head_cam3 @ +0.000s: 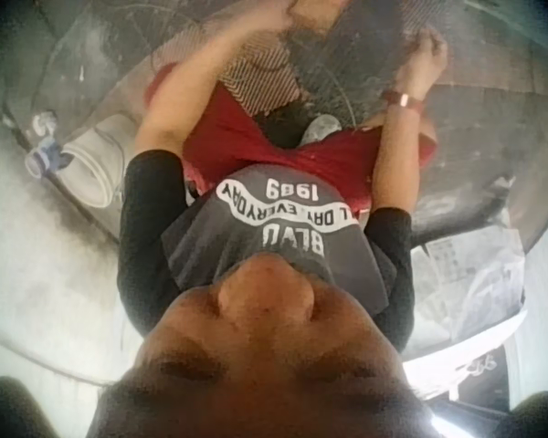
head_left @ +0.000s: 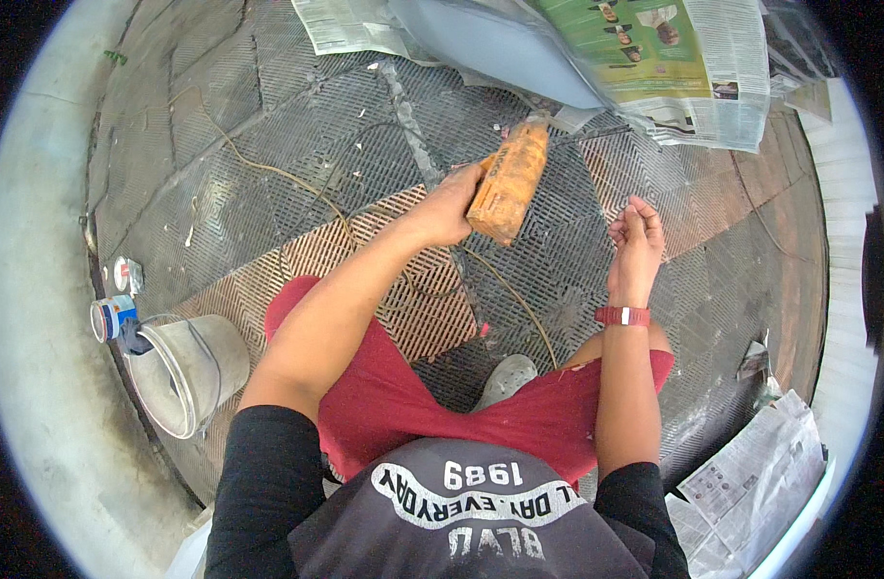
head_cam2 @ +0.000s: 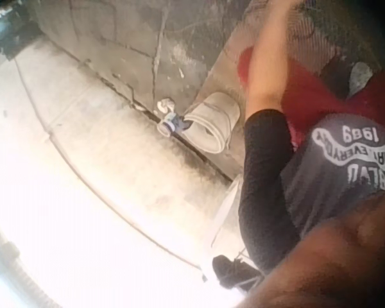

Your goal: The person kneels on the floor and uses a heat gun to apply heat to a grey car bumper. The person moves the heat gun along the surface of the bumper, then stands up and briefly directs the heat gun towards a black car before the clip ends.

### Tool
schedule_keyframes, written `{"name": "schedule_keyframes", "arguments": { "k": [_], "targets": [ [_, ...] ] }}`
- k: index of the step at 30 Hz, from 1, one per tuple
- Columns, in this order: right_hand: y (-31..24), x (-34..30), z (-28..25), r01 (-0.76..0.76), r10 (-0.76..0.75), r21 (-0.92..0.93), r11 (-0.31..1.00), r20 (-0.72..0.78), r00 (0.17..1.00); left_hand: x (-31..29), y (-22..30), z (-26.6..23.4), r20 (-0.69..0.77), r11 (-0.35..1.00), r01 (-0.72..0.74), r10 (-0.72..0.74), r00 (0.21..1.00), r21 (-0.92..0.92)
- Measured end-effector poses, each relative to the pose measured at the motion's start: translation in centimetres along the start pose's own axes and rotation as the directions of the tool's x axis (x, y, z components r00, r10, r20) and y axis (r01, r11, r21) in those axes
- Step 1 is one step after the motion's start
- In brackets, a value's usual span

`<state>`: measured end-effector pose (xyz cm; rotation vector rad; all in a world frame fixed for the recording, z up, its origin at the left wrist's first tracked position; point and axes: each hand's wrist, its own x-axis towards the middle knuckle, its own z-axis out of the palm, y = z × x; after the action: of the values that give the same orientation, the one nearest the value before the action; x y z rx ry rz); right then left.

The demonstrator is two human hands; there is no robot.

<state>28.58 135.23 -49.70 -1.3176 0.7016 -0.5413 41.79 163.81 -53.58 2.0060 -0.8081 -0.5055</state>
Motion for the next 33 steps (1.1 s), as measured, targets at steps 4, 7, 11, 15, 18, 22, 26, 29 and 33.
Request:
{"name": "schedule_keyframes", "arguments": {
  "k": [4, 7, 11, 15, 18, 22, 26, 29, 33],
  "targets": [
    [0.0, 0.3, 1.1, -0.007, 0.007, -0.002, 1.000, 0.012, 1.000, -1.5, -1.1, -2.1, -0.068, 0.996, 0.003, 0.003, 0.998, 0.084],
    [0.0, 0.2, 1.6, -0.008, 0.008, -0.019, 1.000, 0.016, 1.000, -2.6, -2.0, -3.2, -0.070, 0.997, 0.054, -0.051, 0.996, 0.052],
    [0.4, 0.2, 2.0, 0.005, -0.005, -0.012, 1.000, 0.033, 0.999, -2.4, -3.9, -3.0, -0.129, 0.993, 0.094, -0.083, 0.988, 0.078],
    [0.6, 0.2, 1.8, 0.003, -0.002, -0.008, 1.000, 0.032, 0.999, -0.9, -2.8, -2.0, -0.137, 0.990, 0.069, -0.052, 0.989, 0.124],
    [0.3, 0.2, 1.8, 0.001, -0.001, -0.016, 1.000, 0.028, 1.000, 0.9, -3.4, 0.3, -0.124, 0.982, 0.070, -0.048, 0.991, 0.178],
    [0.2, 0.0, 0.8, -0.005, 0.005, -0.025, 1.000, 0.010, 1.000, 3.3, -3.6, 3.7, -0.027, 0.945, 0.086, -0.082, 0.996, 0.316],
    [-0.2, -0.4, -0.3, -0.004, 0.004, 0.006, 1.000, -0.008, 1.000, 5.1, -1.9, 6.2, 0.022, 0.945, 0.107, -0.119, 0.993, 0.309],
    [-0.1, -0.2, -1.4, 0.001, -0.001, -0.011, 1.000, -0.009, 1.000, 5.7, -0.3, 7.4, 0.006, 0.945, 0.072, -0.078, 0.997, 0.320],
    [-0.6, -0.7, -1.3, 0.000, 0.000, -0.009, 1.000, -0.029, 1.000, 6.2, 0.2, 8.0, -0.003, 0.939, 0.053, -0.056, 0.998, 0.340]
  ]
}}
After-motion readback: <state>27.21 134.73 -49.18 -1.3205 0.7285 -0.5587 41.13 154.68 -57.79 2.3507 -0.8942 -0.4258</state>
